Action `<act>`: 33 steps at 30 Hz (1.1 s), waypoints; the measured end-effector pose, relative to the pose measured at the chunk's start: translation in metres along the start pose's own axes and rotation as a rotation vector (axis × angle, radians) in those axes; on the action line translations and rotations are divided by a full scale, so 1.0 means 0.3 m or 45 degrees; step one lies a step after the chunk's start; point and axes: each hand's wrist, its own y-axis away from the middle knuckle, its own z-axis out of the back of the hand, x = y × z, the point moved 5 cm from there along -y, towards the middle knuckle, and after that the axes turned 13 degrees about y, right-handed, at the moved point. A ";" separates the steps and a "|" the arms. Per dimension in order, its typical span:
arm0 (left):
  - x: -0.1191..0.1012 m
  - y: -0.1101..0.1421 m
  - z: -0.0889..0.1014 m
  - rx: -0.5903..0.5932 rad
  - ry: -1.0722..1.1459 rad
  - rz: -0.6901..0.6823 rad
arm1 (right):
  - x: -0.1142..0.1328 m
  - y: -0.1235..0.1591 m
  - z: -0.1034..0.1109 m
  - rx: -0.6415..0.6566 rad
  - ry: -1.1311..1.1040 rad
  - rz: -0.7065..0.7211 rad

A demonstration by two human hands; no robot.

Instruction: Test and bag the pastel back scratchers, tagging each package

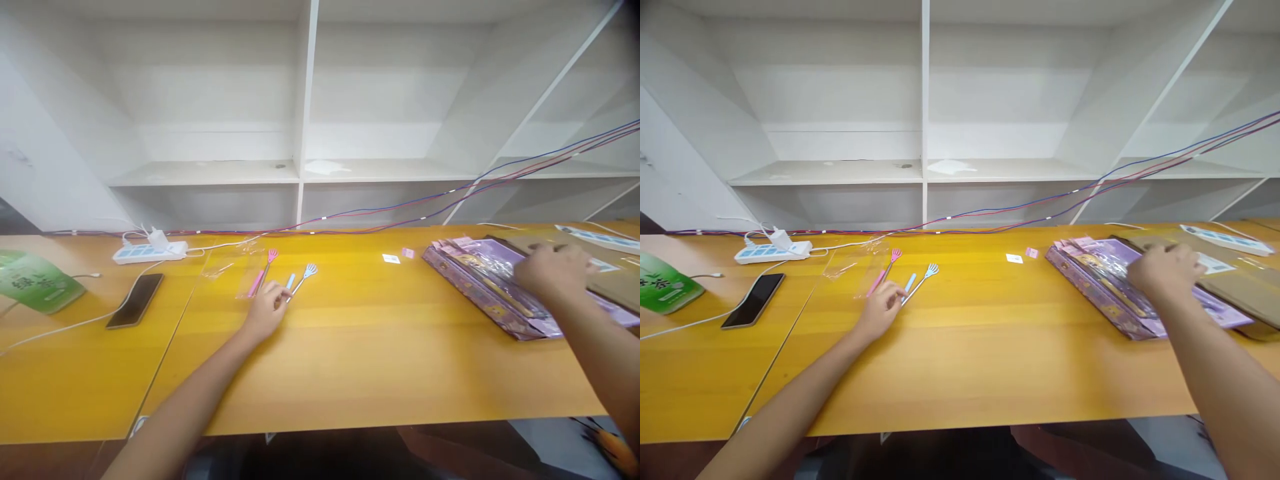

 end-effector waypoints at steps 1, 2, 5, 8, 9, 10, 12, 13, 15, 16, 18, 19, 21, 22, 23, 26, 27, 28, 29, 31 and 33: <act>0.021 -0.011 0.033 -0.059 -0.077 -0.009 | 0.067 0.023 0.024 0.032 -0.056 0.020; 0.044 -0.022 0.065 -0.115 -0.140 -0.002 | 0.154 0.053 0.052 0.059 -0.152 0.119; 0.095 -0.042 0.128 -0.179 -0.255 0.028 | 0.481 0.209 0.164 0.096 -0.509 0.626; 0.086 -0.043 0.110 -0.004 -0.310 -0.039 | 0.801 0.469 0.294 0.082 -0.873 1.096; 0.074 -0.039 0.089 0.084 -0.328 -0.072 | 0.895 0.568 0.329 0.085 -0.930 1.243; 0.062 -0.033 0.066 0.167 -0.346 -0.099 | 0.977 0.659 0.353 0.094 -0.931 1.315; 0.046 -0.021 0.023 0.285 -0.379 -0.117 | 1.110 0.815 0.373 0.134 -0.834 1.411; 0.044 -0.017 0.006 0.315 -0.393 -0.112 | 1.156 0.871 0.374 0.142 -0.810 1.429; 0.050 -0.016 -0.017 0.334 -0.419 -0.099 | 1.208 0.937 0.362 0.155 -0.795 1.418; 0.057 -0.018 -0.022 0.325 -0.433 -0.098 | 1.215 0.951 0.352 0.162 -0.799 1.413; 0.073 -0.025 -0.022 0.272 -0.465 -0.094 | 1.203 0.956 0.331 0.174 -0.799 1.432; 0.082 -0.029 -0.018 0.236 -0.480 -0.086 | 1.188 0.952 0.323 0.174 -0.801 1.446; 0.099 -0.033 -0.008 0.176 -0.497 -0.045 | 1.155 0.935 0.316 0.145 -0.823 1.459; 0.106 -0.034 -0.003 0.157 -0.495 -0.014 | 1.142 0.926 0.317 0.117 -0.840 1.454; 0.111 -0.034 0.001 0.144 -0.483 0.018 | 1.135 0.918 0.319 0.082 -0.854 1.448; 0.110 -0.027 0.010 0.141 -0.406 0.076 | 1.146 0.909 0.323 -0.028 -0.842 1.442; 0.105 -0.024 0.012 0.151 -0.388 0.081 | 1.157 0.908 0.322 -0.045 -0.825 1.441; 0.098 -0.020 0.015 0.157 -0.387 0.081 | 1.167 0.908 0.318 -0.049 -0.807 1.440; 0.090 -0.016 0.018 0.162 -0.402 0.076 | 1.176 0.907 0.314 -0.045 -0.790 1.444; 0.074 -0.006 0.025 0.178 -0.468 0.067 | 1.181 0.904 0.307 -0.028 -0.766 1.462; 0.062 0.004 0.029 0.213 -0.530 0.075 | 1.168 0.896 0.302 -0.001 -0.756 1.490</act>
